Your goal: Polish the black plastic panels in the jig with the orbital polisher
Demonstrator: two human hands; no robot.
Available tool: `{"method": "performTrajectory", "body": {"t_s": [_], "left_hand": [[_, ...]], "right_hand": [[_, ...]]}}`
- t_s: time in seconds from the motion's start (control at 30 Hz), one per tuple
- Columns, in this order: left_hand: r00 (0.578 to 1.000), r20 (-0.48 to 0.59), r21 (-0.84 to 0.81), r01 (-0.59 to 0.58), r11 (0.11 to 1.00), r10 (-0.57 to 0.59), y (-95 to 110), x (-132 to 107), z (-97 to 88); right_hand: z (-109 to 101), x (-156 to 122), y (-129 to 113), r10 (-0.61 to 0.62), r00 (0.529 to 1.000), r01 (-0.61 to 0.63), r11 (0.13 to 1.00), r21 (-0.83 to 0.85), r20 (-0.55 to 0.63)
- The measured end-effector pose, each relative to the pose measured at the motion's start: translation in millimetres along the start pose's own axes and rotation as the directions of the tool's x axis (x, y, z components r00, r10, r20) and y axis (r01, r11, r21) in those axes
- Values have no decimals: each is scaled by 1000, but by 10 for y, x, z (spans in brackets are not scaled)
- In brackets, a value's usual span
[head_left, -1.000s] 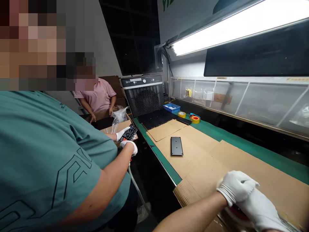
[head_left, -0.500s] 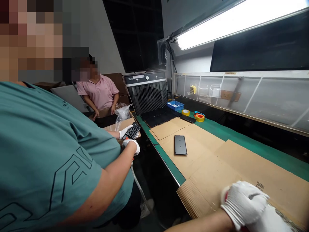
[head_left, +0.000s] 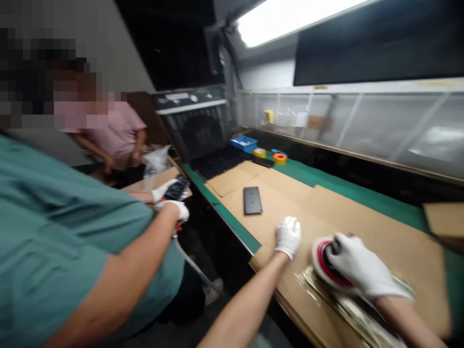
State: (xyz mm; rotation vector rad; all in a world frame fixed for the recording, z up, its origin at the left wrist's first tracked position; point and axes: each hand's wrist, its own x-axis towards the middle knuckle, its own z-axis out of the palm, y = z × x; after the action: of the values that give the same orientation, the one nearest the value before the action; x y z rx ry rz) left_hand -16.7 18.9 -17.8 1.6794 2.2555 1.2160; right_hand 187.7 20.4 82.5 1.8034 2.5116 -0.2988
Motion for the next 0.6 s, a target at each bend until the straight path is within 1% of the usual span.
{"method": "performTrajectory", "body": {"t_s": [0.03,0.1,0.17,0.23,0.27,0.33,0.4,0.43,0.47,0.53,0.6], "left_hand": [[1000,15,-27,-8,1000,9,-5,22,21],[999,36,-76,-11,997,14,-20,72,91],[999,50,-119,-12,993,18,-58,115,172],[998,54,-150,-21,989,29,-110,138,228],[998,54,-161,-27,987,36,-136,142,242],[998,46,-176,-39,984,47,-180,146,255],[998,35,-187,-42,982,50,-210,150,264],[998,31,-191,-42,981,49,-220,153,271],[998,28,-195,-43,980,50,-226,156,280],[998,30,-203,-48,978,55,-232,160,298],[998,34,-207,-52,977,60,-230,161,308]], "right_hand": [[-64,-60,-104,-10,1000,10,1000,-1,3],[-172,-74,-248,-49,999,49,999,7,-5],[-241,-13,-294,4,1000,-4,1000,-7,-5],[-269,27,-289,66,997,-67,997,-26,-31],[-271,24,-286,71,996,-72,997,-31,-49],[-260,-16,-288,17,998,-18,1000,-19,-58],[-254,-58,-283,-62,997,62,998,10,-36],[-260,-64,-270,-73,997,74,997,23,-23],[-273,-59,-247,-54,998,55,998,30,-13],[-312,-27,-181,55,998,-55,998,18,-23],[-341,-1,-117,161,986,-161,987,-1,-49]]}}
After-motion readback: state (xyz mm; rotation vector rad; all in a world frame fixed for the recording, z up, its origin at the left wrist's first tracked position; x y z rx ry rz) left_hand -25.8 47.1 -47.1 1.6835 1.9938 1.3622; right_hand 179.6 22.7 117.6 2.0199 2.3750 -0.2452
